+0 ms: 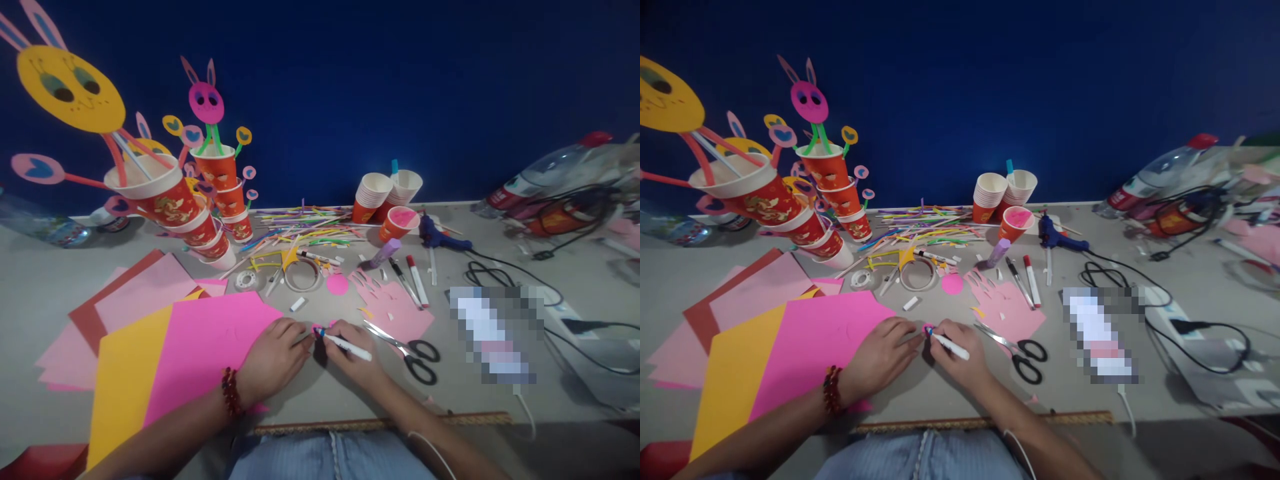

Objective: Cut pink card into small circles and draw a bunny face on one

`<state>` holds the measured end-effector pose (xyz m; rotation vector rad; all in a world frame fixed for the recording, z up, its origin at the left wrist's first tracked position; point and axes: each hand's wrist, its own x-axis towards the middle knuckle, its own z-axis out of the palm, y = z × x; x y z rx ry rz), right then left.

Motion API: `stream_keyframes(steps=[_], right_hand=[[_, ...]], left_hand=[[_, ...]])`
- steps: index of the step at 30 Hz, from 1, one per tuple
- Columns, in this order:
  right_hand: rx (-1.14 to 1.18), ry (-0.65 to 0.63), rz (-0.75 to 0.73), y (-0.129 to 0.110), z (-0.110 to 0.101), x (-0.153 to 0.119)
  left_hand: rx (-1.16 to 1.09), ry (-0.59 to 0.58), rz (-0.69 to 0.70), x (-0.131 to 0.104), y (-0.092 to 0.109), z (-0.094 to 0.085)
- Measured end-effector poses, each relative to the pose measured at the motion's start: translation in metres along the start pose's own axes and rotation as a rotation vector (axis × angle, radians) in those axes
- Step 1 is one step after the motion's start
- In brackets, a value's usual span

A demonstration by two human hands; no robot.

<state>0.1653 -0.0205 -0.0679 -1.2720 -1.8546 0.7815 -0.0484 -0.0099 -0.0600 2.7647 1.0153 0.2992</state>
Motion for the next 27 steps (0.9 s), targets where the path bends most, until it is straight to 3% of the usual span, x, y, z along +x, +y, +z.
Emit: stream_keyframes(steps=[10, 20, 27], right_hand=[[0.020, 0.047, 0.009, 0.000, -0.001, 0.000], [0.290, 0.211, 0.083, 0.001, -0.007, -0.011], [0.385, 0.479, 0.201, 0.007, -0.018, -0.015]], left_hand=[[-0.004, 0.015, -0.001, -0.001, 0.000, -0.001], [-0.037, 0.016, -0.004, 0.000, -0.001, -0.003], [-0.064, 0.090, -0.007, -0.002, -0.002, 0.000]])
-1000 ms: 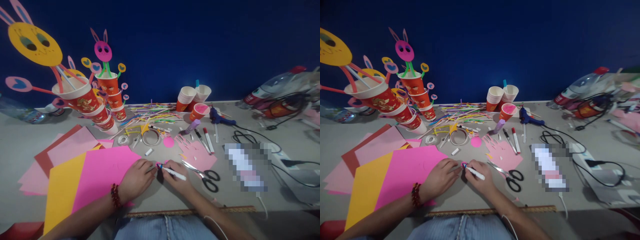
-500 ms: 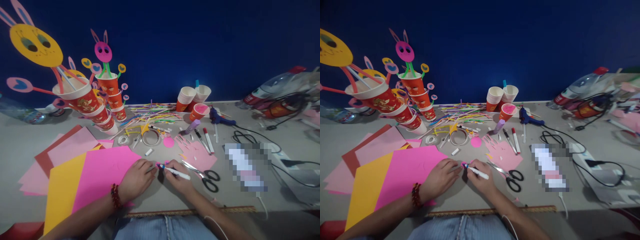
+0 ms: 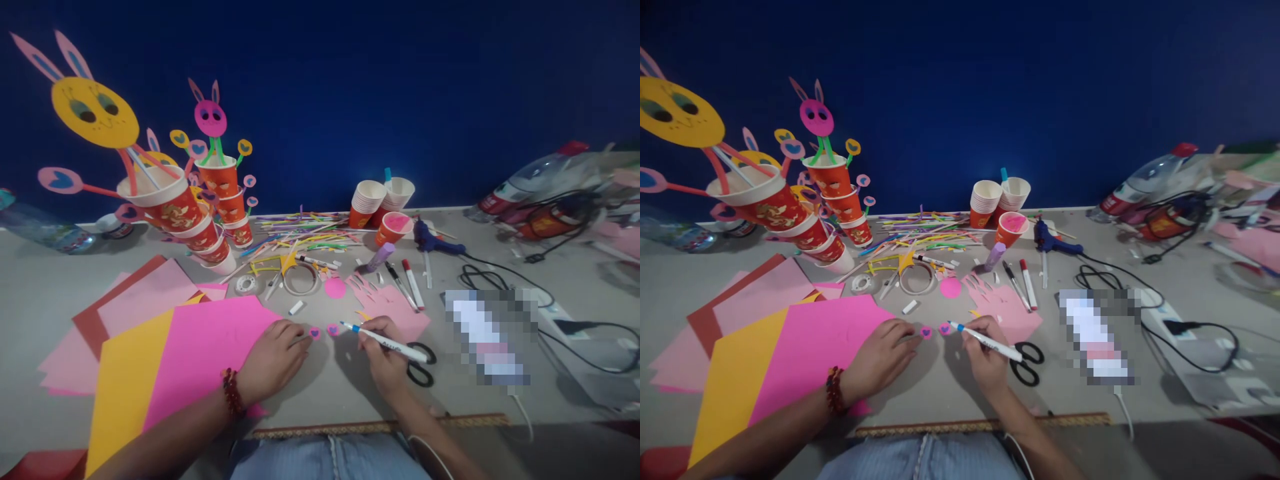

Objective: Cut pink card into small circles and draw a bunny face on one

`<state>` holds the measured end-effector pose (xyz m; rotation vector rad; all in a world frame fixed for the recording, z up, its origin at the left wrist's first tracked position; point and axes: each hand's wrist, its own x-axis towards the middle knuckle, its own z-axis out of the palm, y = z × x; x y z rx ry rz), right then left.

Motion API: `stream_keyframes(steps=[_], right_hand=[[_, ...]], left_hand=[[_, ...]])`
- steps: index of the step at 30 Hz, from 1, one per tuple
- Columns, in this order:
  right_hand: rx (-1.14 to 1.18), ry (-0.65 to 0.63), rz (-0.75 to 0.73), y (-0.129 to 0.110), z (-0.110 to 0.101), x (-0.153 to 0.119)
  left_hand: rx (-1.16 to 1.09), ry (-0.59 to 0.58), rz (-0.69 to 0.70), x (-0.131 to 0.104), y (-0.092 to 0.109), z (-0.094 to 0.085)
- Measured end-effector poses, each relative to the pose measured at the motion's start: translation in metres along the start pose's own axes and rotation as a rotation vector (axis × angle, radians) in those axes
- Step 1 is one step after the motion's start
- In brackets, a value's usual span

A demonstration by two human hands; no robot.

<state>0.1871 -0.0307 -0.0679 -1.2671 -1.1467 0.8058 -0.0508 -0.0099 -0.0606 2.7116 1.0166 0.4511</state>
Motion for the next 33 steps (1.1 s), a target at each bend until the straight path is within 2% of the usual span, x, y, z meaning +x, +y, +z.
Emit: stream_keyframes(steps=[4, 8, 12, 15, 18, 21, 26, 33], right_hand=[[0.023, 0.104, 0.037, -0.001, -0.007, 0.001], [0.044, 0.083, 0.049, 0.000, -0.008, 0.002], [0.052, 0.017, 0.067, -0.002, -0.004, 0.004], [0.082, -0.055, 0.075, -0.005, -0.002, 0.004], [0.120, -0.141, 0.112, -0.011, -0.003, 0.004], [0.149, -0.196, 0.170, -0.020, -0.001, 0.008], [0.253, -0.236, 0.235, -0.036, 0.008, 0.014], [0.283, -0.290, 0.223, -0.045, 0.010, 0.010]], left_hand=[[-0.102, 0.063, -0.028, -0.001, -0.001, -0.004], [-0.169, 0.099, -0.145, 0.003, -0.006, -0.020], [0.030, 0.037, -0.246, 0.019, -0.017, -0.030], [0.177, 0.011, -0.259, 0.033, -0.024, -0.025], [0.233, 0.004, -0.251, 0.043, -0.026, -0.019], [0.164, 0.027, -0.222, 0.044, -0.020, -0.021], [-0.080, 0.070, -0.121, 0.038, -0.003, -0.039], [-0.122, 0.095, -0.089, 0.037, 0.014, -0.047]])
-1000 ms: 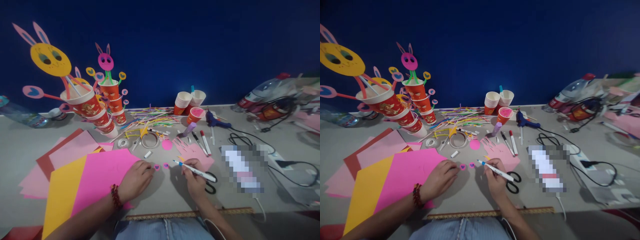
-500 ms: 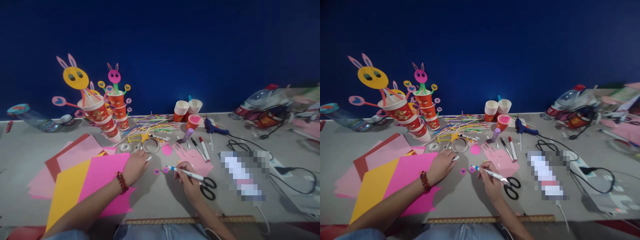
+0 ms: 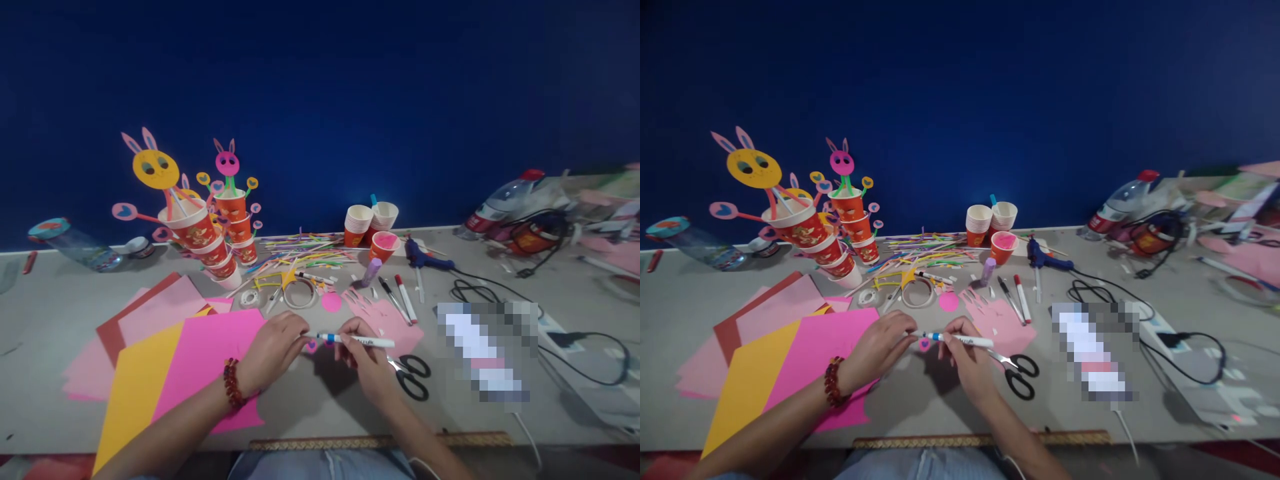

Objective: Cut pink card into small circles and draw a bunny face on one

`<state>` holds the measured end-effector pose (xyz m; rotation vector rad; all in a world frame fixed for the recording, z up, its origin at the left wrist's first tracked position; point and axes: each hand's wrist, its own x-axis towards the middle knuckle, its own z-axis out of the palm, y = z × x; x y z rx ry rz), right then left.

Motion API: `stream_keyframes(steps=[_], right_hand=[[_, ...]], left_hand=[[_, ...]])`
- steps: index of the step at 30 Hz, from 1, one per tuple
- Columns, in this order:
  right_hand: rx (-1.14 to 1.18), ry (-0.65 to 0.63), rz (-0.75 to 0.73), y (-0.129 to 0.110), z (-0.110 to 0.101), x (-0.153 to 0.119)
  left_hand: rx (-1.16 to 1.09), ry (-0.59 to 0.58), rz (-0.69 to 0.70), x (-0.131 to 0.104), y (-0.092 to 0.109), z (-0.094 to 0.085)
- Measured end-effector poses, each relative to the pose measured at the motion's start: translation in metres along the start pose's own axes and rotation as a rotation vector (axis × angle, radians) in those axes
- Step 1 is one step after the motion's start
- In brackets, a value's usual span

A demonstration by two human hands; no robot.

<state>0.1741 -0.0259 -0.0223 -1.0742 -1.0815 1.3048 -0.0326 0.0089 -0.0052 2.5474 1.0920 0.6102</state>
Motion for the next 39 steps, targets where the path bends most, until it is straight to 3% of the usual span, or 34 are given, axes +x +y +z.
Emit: stream_keyframes(steps=[5, 13, 19, 30, 34, 36, 39], right_hand=[[0.020, -0.014, 0.045, 0.008, 0.001, -0.005], [0.191, 0.027, 0.118, 0.018, 0.010, -0.004], [0.299, 0.082, 0.085, 0.020, 0.020, -0.004], [0.310, 0.119, 0.056, 0.031, 0.020, -0.014], [0.229, 0.046, 0.111, 0.019, 0.015, -0.003], [0.217, 0.023, 0.137, 0.014, 0.012, 0.001], [0.153, 0.091, 0.102, 0.012, 0.005, -0.002]], left_hand=[[-0.052, -0.049, 0.001, 0.002, 0.013, 0.001], [-0.337, -0.125, -0.136, 0.002, 0.024, 0.003], [-0.302, -0.042, -0.202, -0.006, 0.032, 0.010], [-0.346, -0.048, -0.200, -0.011, 0.042, 0.016], [-0.292, -0.091, -0.152, 0.009, 0.022, 0.006], [-0.094, 0.019, -0.128, 0.030, -0.002, -0.002], [0.206, 0.129, -0.153, 0.067, -0.042, -0.010]])
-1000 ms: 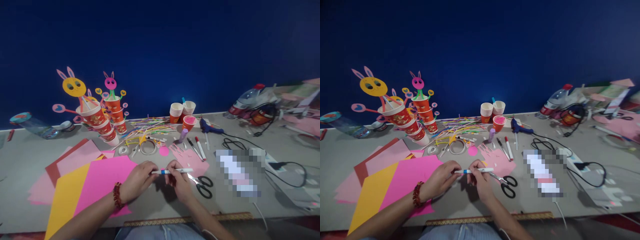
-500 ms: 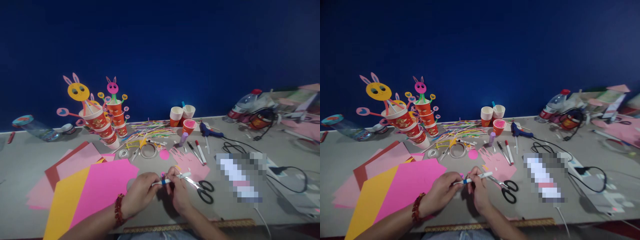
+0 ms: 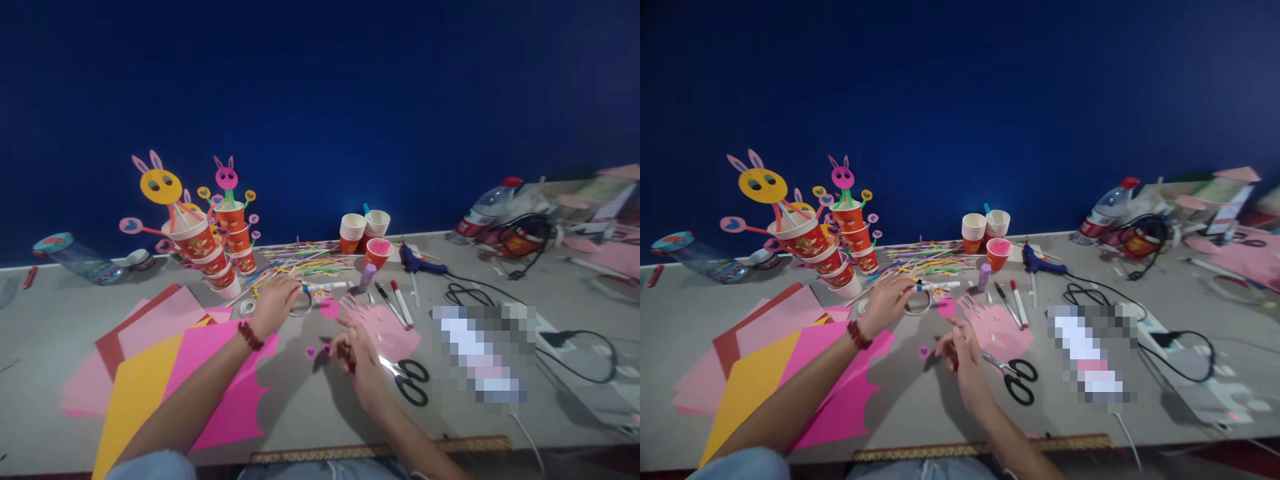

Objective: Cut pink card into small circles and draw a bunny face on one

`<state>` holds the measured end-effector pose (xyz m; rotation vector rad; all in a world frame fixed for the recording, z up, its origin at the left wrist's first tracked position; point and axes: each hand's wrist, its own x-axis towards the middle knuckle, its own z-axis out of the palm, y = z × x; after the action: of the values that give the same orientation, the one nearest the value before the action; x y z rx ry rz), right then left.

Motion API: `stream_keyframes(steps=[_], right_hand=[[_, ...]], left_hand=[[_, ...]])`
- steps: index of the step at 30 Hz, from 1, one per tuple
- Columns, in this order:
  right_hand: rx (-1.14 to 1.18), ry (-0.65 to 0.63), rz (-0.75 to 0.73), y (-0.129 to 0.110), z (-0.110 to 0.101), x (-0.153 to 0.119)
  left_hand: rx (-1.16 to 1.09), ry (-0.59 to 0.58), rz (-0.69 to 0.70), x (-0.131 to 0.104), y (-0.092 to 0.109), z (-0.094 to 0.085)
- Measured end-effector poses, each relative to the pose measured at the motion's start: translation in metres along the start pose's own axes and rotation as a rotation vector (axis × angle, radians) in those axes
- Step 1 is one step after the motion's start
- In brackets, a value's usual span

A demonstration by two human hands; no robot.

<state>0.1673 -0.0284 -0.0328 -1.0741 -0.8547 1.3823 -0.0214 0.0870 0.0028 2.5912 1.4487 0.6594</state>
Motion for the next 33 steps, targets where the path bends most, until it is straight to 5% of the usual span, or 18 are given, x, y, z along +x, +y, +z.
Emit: stream_keyframes(steps=[6, 11, 19, 24, 33], right_hand=[[-0.342, 0.011, -0.124, 0.007, -0.026, -0.018], [-0.591, -0.099, -0.198, 0.016, -0.037, -0.025], [-0.775, -0.186, -0.213, 0.024, -0.039, -0.024], [-0.861, -0.200, -0.263, 0.019, -0.041, -0.019], [-1.227, -0.283, -0.393, 0.006, -0.043, 0.003]], left_hand=[[0.110, -0.018, -0.026, 0.060, -0.027, 0.036], [0.089, -0.031, 0.005, 0.065, -0.025, 0.048], [-0.060, -0.178, 0.157, -0.018, -0.001, 0.009], [-0.174, -0.369, 0.129, -0.072, 0.019, 0.016], [-0.115, -0.307, 0.105, -0.081, 0.026, 0.035]])
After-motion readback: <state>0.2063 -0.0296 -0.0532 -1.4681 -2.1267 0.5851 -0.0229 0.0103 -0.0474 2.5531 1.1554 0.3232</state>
